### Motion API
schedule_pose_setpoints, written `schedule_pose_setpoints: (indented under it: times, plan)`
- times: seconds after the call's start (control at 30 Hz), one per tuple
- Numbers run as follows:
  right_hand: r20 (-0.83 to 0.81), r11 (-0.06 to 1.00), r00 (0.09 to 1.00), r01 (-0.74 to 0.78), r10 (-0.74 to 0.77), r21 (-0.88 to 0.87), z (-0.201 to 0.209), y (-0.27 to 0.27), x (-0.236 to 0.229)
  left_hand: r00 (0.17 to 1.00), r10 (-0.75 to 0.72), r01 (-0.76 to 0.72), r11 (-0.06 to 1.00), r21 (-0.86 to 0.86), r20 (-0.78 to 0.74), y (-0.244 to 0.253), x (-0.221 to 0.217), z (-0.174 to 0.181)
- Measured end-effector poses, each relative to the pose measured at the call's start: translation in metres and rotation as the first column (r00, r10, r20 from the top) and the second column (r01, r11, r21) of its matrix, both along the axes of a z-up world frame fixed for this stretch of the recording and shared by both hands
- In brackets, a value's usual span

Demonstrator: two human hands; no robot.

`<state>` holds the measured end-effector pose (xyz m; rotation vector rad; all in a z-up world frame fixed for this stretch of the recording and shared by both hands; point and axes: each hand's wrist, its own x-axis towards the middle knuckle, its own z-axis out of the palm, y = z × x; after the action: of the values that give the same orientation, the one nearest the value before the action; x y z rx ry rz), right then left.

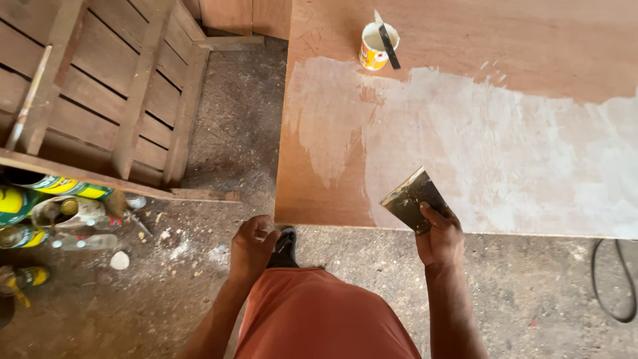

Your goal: The person uses a putty knife and a spatula to apply putty from a cup onto a plywood board. They spread the substance across the surface and use a sanding block on the treated area.

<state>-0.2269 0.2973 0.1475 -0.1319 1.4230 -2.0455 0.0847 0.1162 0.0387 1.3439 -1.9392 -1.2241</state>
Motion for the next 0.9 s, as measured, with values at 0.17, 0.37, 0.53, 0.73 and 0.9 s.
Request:
schedule_pose_setpoints:
  times: [0.17, 0.37, 0.53, 0.73, 0.9]
  plan:
    - [-0.371, 0.858, 0.923, 0.106, 0.103, 0.502, -0.004, -0.063, -0.026, 0.998, -0.066, 0.066, 0.998, -0.001, -0.007, -0.052, -0.041, -0.029]
    - [-0.754, 0.843, 0.536, 0.136, 0.380, 0.521, -0.033, -0.164, -0.098, 0.983, -0.172, 0.171, 0.985, 0.034, 0.057, -0.099, -0.088, -0.047]
    - [-0.749, 0.734, -0.079, 0.292, 0.657, 0.613, -0.048, -0.264, -0.151, 0.970, -0.234, 0.186, 0.893, 0.409, 0.069, -0.132, -0.114, -0.025]
    - [-0.559, 0.605, -0.231, 0.304, 0.796, 0.736, -0.103, -0.300, -0.169, 0.993, -0.116, 0.105, 0.967, 0.233, 0.031, -0.130, -0.122, -0.025]
    - [-0.533, 0.649, -0.414, 0.216, 0.738, 0.730, -0.103, -0.195, -0.123, 0.992, -0.100, 0.069, 0.938, 0.341, 0.074, -0.128, -0.120, -0.027]
